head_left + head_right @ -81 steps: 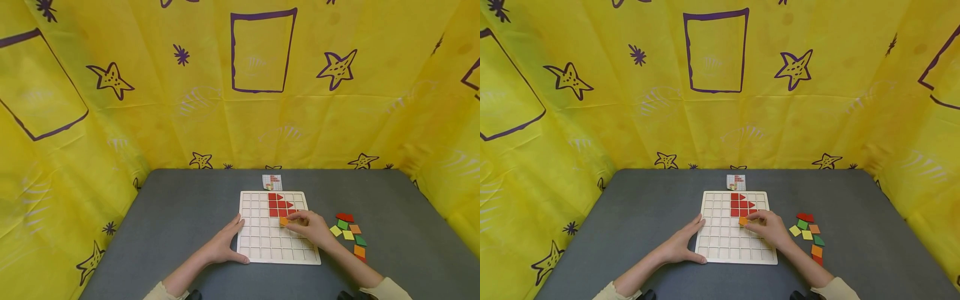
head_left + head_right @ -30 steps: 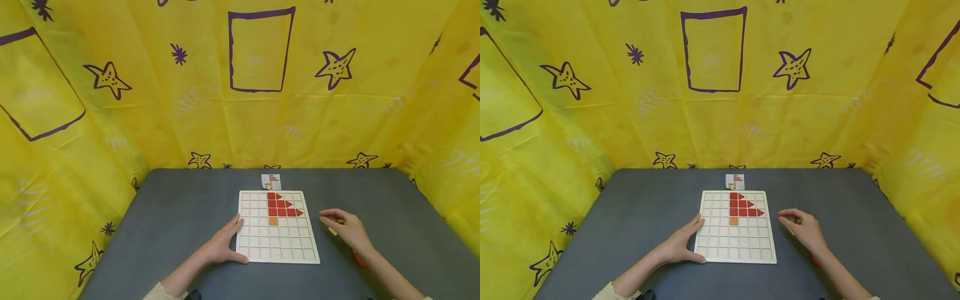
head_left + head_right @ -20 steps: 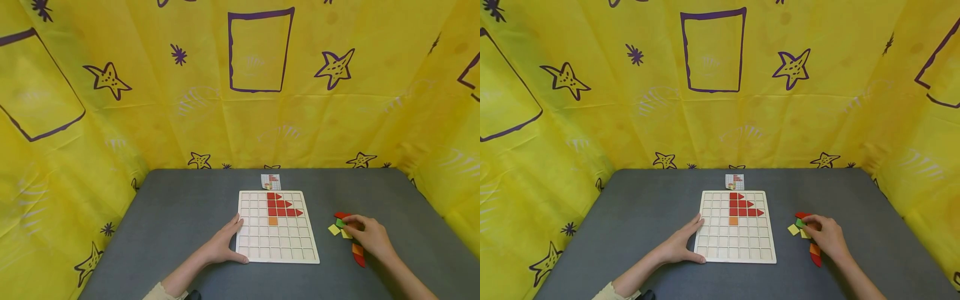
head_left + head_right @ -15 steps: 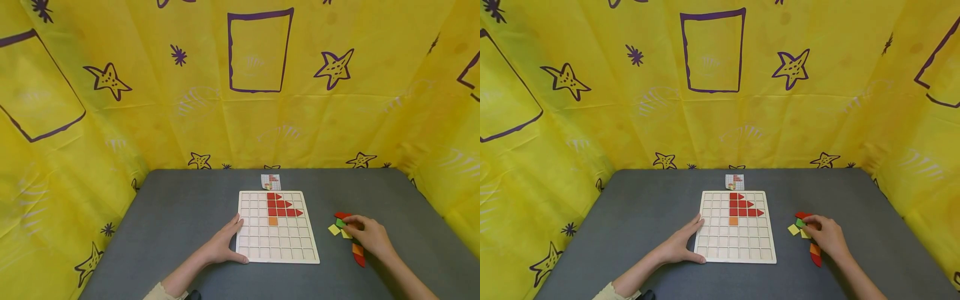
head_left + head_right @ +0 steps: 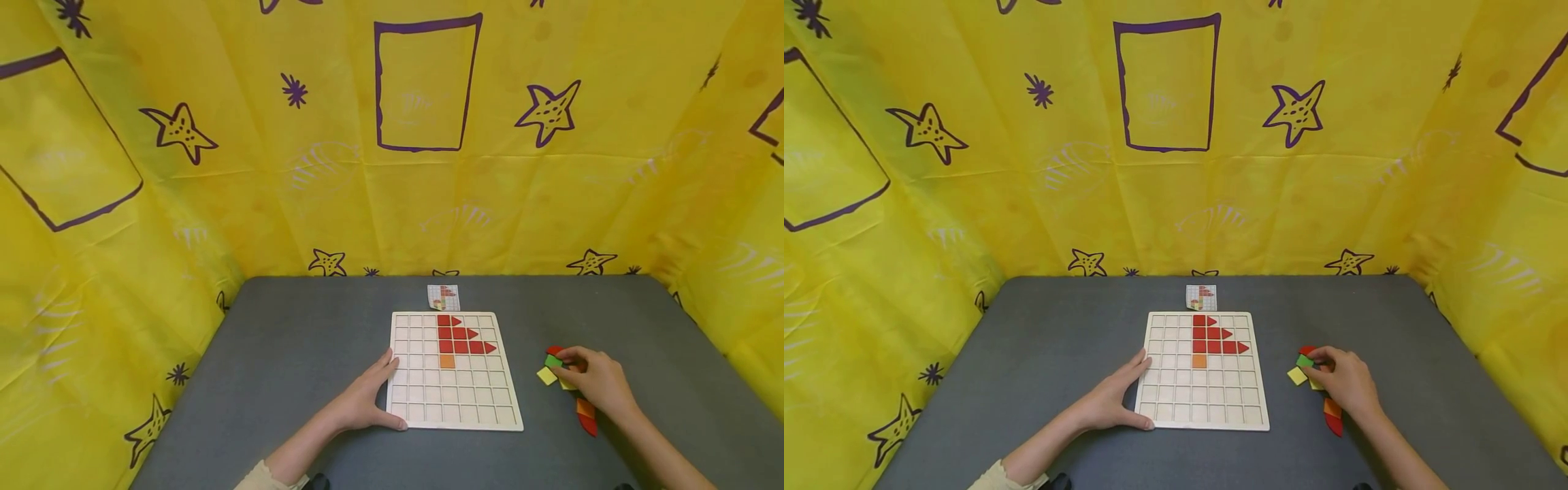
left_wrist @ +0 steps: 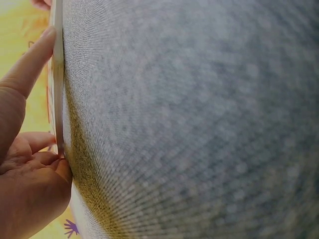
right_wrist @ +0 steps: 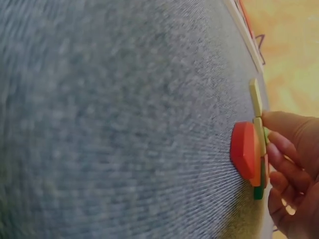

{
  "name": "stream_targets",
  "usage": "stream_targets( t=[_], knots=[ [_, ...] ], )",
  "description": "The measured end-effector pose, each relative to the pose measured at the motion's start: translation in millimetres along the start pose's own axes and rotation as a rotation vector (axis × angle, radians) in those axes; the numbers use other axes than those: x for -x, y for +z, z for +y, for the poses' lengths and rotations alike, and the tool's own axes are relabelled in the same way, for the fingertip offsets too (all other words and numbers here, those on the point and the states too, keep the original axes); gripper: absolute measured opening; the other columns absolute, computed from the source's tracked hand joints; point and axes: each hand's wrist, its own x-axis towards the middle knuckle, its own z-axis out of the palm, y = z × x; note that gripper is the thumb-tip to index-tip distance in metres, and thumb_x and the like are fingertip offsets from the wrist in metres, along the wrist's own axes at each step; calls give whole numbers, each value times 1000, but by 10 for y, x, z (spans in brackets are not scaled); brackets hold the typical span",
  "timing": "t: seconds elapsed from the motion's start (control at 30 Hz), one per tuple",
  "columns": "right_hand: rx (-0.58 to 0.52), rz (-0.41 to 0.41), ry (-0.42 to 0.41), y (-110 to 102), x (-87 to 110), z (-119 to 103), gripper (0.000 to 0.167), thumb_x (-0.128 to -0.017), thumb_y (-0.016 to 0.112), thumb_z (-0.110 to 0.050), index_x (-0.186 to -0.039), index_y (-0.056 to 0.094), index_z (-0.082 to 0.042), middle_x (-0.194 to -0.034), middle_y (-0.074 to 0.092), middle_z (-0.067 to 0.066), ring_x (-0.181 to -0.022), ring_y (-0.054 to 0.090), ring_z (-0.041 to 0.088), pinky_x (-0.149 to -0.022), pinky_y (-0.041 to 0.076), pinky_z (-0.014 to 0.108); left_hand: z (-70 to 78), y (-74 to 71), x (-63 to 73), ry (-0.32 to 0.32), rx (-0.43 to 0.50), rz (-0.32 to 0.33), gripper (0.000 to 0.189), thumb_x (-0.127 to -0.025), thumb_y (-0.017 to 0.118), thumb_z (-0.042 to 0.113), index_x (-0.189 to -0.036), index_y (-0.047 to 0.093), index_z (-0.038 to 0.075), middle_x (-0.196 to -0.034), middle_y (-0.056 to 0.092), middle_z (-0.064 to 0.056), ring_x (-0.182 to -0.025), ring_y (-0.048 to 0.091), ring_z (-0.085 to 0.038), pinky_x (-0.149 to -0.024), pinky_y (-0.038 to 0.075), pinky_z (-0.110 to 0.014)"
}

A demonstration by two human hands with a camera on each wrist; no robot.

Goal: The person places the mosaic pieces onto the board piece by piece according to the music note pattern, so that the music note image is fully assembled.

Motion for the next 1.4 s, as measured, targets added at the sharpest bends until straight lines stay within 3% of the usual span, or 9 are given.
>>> stream_targets(
  t=[0.17,0.37,0.57,0.77,0.9,1.1,1.27,1.4],
  knots=[
    [-7,48,18,34,26,-24,26,-77,84,-29,-92,74,-10,-76,68,-4,-68,53,10,-60,40,30,3,0,3,7,-2,-2,115,-67,88,44,-154,26,4,-162,13,-13,-147,17,-31,-110,25,-56],
    [-82,33,79,71,25,-252,31,-79,81,-39,-96,74,-14,-78,67,-4,-64,52,8,-56,39,27,3,-11,7,5,0,0,115,-66,88,44,-154,26,4,-162,12,-14,-146,17,-32,-110,25,-57],
    [-174,-9,111,203,6,-504,33,-78,80,-45,-97,73,-19,-75,63,-6,-65,51,9,-58,39,26,-10,-6,0,10,-13,1,115,-67,88,46,-154,25,4,-162,12,-14,-146,17,-33,-110,25,-56],
    [-321,-97,110,410,-9,-760,30,-76,83,-38,-95,73,-18,-71,55,-1,-65,48,12,-54,36,24,-10,2,0,13,-14,2,115,-67,88,45,-154,25,4,-162,12,-14,-146,17,-33,-110,25,-56],
    [-359,-171,93,552,-42,-937,28,-73,86,-35,-92,72,-19,-73,60,-4,-65,47,15,-54,35,25,-11,4,1,15,-10,4,115,-67,88,45,-154,26,4,-162,13,-14,-146,17,-32,-110,25,-56],
    [-290,-207,-83,742,-106,-1133,20,-72,87,-30,-84,72,-27,-80,65,-16,-72,48,13,-63,39,27,-5,4,6,11,-6,5,115,-66,88,44,-154,26,4,-162,12,-14,-146,17,-33,-110,25,-56],
    [-230,-153,-313,862,-130,-1184,16,-73,87,-23,-81,73,-26,-83,65,-19,-79,52,7,-71,45,29,-2,7,1,3,-2,-1,115,-67,88,46,-154,25,5,-162,12,-13,-146,17,-33,-110,25,-57],
    [-244,-116,-428,913,-122,-1205,15,-73,86,-16,-80,75,-23,-85,67,-19,-82,53,6,-74,45,29,-8,6,-3,2,4,-4,115,-67,88,46,-154,25,6,-162,11,-12,-147,16,-32,-110,25,-57]
  ],
)
